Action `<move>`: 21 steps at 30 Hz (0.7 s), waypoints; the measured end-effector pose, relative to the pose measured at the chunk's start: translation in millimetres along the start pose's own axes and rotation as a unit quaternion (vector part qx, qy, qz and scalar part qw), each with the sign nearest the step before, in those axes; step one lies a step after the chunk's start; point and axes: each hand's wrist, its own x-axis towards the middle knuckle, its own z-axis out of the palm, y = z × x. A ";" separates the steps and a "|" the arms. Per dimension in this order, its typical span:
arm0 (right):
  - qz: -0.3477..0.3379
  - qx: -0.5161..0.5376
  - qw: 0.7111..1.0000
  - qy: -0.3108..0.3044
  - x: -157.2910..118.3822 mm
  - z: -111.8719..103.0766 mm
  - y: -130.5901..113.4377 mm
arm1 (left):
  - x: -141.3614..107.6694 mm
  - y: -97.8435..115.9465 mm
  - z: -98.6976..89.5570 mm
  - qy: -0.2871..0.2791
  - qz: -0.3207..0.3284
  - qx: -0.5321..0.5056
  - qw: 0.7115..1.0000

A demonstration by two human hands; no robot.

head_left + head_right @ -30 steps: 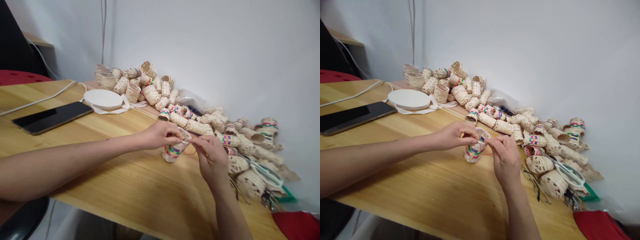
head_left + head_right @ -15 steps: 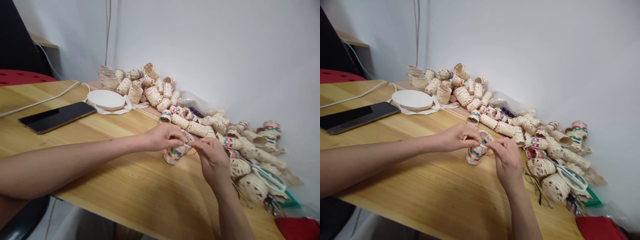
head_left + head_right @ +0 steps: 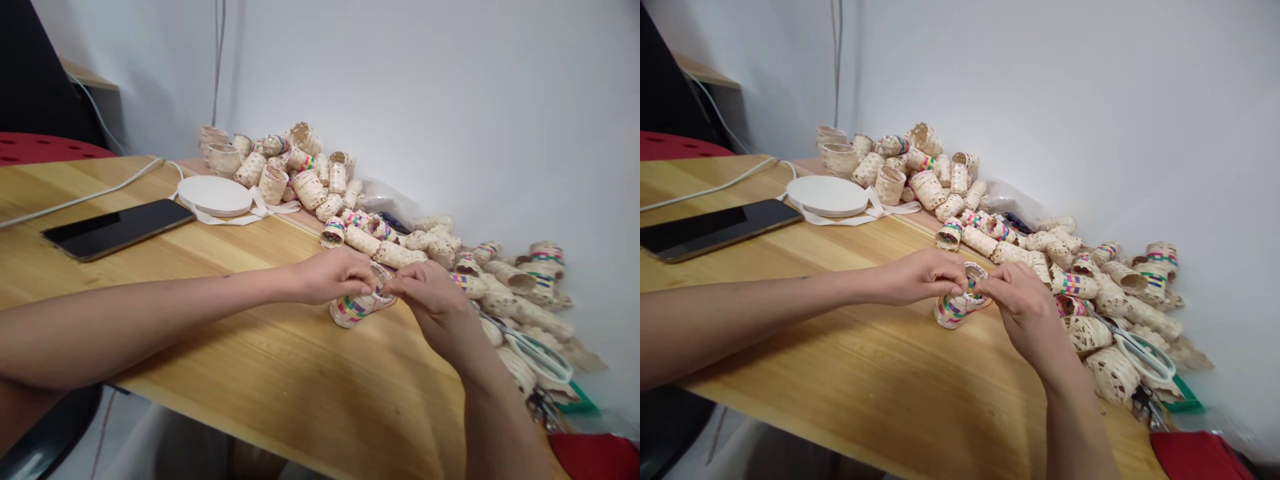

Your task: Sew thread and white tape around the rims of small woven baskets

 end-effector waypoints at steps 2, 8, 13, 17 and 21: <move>-0.011 0.002 1.000 -0.027 6.0 -3.4 0.1 | 0.0 -0.8 0.5 0.002 0.001 0.004 1.000; -0.011 0.021 0.997 -0.079 19.0 -4.1 3.0 | -0.6 -4.4 0.0 0.015 -0.014 -0.001 1.000; 0.020 0.069 0.995 -0.075 19.5 -1.1 9.1 | -1.3 -8.5 -1.0 0.030 -0.026 -0.014 0.999; 0.024 0.077 0.994 -0.080 17.6 -2.7 14.7 | -1.5 -8.1 -1.5 0.027 -0.026 -0.015 0.999; 0.027 0.078 0.994 -0.068 14.4 -4.3 19.1 | -1.2 -7.3 -2.0 0.022 -0.030 -0.028 0.999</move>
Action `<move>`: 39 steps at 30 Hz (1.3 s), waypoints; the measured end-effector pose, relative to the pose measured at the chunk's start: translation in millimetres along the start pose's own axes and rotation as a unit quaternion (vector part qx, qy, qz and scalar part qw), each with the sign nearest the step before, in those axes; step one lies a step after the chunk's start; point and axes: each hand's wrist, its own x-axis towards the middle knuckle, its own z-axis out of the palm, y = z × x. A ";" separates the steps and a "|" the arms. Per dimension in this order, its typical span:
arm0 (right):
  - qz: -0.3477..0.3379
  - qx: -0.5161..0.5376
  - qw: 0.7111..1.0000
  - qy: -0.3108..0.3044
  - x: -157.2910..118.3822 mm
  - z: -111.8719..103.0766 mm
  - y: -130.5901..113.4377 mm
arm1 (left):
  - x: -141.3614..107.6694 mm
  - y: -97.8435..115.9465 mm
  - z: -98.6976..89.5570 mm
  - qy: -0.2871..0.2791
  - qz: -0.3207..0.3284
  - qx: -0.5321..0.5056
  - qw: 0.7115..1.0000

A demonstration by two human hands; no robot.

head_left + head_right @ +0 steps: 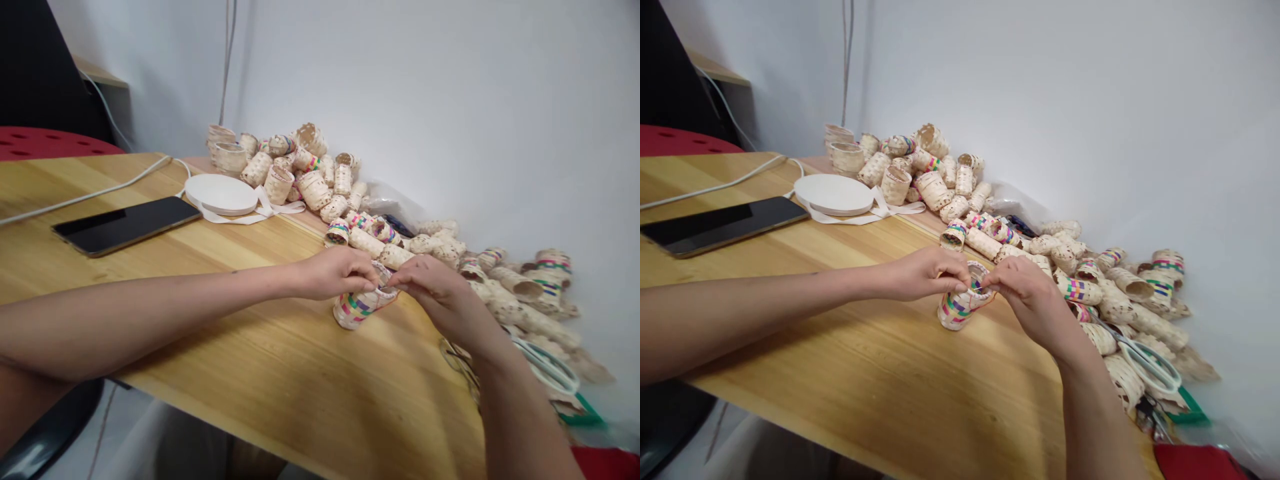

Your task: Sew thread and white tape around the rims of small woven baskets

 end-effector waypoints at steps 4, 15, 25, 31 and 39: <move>0.007 0.009 1.000 0.003 -2.6 1.5 0.2 | -0.2 -0.4 0.0 0.000 0.002 -0.002 1.000; 0.015 0.023 1.000 -0.004 -0.6 4.1 -1.7 | 0.0 1.8 -0.2 0.001 0.002 0.004 1.000; 0.020 0.047 0.998 -0.026 -0.8 6.8 1.7 | -0.8 2.5 0.0 -0.008 0.004 -0.014 1.000; 0.001 0.048 0.996 -0.075 8.4 3.7 1.1 | -0.8 1.6 0.9 -0.006 0.011 0.002 1.000; 0.093 0.060 0.993 -0.044 13.3 0.9 -0.2 | -0.7 -1.8 0.3 0.018 -0.026 -0.006 0.999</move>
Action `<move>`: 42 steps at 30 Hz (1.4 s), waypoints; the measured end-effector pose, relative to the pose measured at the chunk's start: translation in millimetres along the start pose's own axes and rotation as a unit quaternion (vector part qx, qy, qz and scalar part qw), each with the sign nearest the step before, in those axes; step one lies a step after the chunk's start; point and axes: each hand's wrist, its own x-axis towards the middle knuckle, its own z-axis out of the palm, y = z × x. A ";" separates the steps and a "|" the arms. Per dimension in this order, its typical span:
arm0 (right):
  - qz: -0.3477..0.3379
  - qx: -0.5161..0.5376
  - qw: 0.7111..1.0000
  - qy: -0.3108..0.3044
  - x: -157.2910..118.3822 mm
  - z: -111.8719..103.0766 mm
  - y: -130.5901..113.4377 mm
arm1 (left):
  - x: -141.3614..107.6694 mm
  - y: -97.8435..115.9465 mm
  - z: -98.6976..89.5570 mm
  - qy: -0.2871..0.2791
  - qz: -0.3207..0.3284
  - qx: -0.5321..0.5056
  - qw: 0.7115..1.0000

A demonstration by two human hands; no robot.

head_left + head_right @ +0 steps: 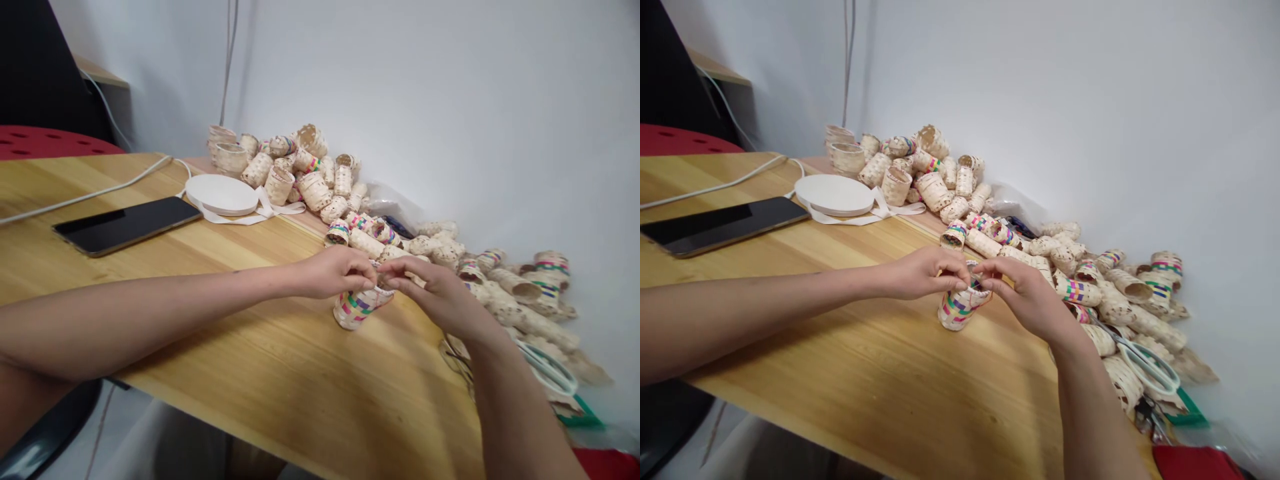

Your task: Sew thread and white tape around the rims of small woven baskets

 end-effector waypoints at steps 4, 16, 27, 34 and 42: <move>0.008 0.007 1.000 0.014 1.2 0.2 -0.7 | 0.2 -0.5 1.1 0.008 -0.001 -0.018 1.000; -0.092 -0.142 0.972 0.163 -8.4 27.5 -9.0 | 1.4 -4.8 9.6 0.098 -0.124 -0.150 0.976; -0.120 -0.226 0.929 0.266 -6.3 59.5 -5.6 | 1.8 -5.1 10.4 0.109 -0.138 -0.182 0.967; -0.151 -0.230 0.891 0.363 -11.3 74.8 -14.7 | -1.1 -1.6 19.2 0.163 -0.111 -0.072 0.978; -0.156 0.056 0.953 0.253 -25.4 89.1 -35.5 | -4.0 -3.4 15.9 0.241 -0.100 0.048 0.964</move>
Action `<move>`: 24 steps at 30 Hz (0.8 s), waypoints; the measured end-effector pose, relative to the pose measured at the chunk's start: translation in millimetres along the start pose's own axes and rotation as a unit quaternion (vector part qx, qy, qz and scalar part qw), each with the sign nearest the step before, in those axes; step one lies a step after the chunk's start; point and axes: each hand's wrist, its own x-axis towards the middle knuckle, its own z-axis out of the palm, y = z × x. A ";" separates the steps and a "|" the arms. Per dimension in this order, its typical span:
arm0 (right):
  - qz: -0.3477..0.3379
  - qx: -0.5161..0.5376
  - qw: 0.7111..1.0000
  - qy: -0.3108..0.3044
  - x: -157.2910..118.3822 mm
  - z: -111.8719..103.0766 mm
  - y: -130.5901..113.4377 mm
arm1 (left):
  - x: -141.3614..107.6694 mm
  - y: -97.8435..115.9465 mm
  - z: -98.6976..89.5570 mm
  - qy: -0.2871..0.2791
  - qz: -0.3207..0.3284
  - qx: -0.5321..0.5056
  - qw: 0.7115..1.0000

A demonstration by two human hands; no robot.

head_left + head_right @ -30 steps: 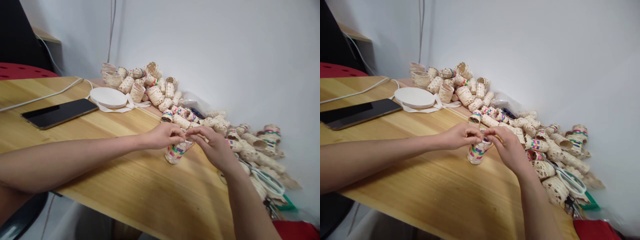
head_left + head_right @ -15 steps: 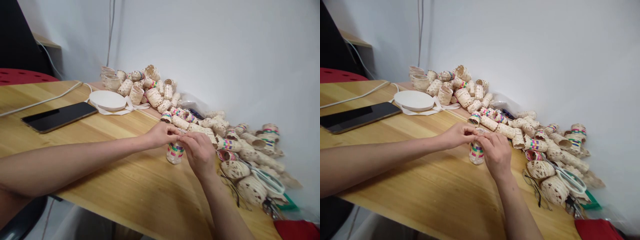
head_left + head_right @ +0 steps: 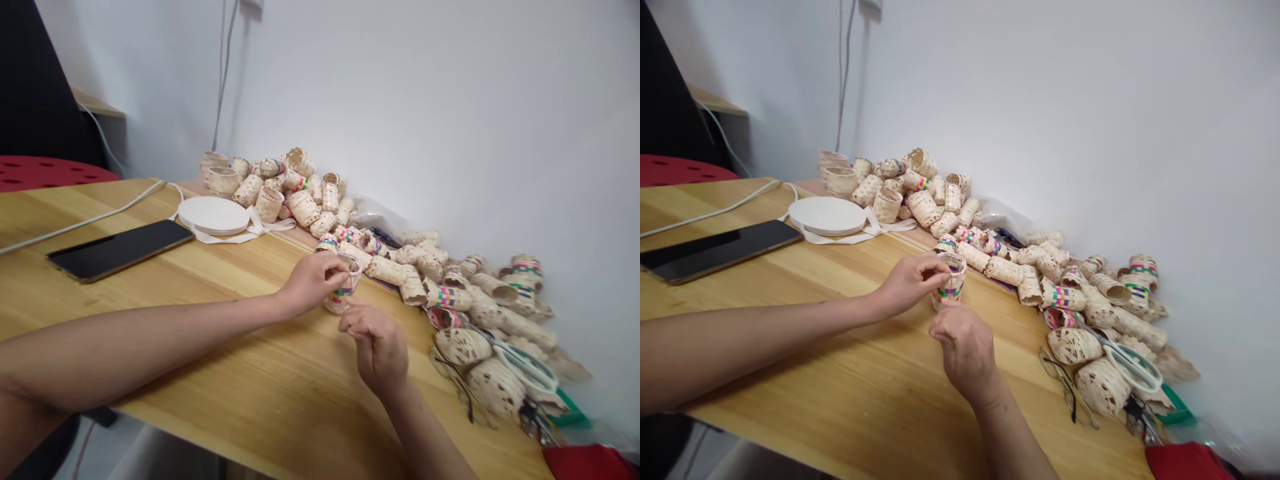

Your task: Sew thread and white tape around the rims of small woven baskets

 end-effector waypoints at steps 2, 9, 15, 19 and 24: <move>0.020 0.029 0.999 0.000 -3.3 2.5 0.6 | -0.1 -0.8 -0.5 0.000 0.011 0.015 1.000; 0.186 0.165 0.946 0.208 -2.3 9.2 10.6 | -4.7 -6.2 2.0 0.017 0.092 0.058 0.994; 0.353 0.295 0.861 0.218 -0.4 6.3 30.4 | -8.8 -7.9 4.2 0.022 0.183 0.109 0.977; 0.400 0.276 0.850 0.206 -0.4 8.5 30.8 | -9.5 -8.7 5.3 0.028 0.170 0.123 0.977; 0.444 0.230 0.848 0.175 3.0 9.7 29.4 | -10.5 -9.2 8.2 0.011 0.170 0.117 0.978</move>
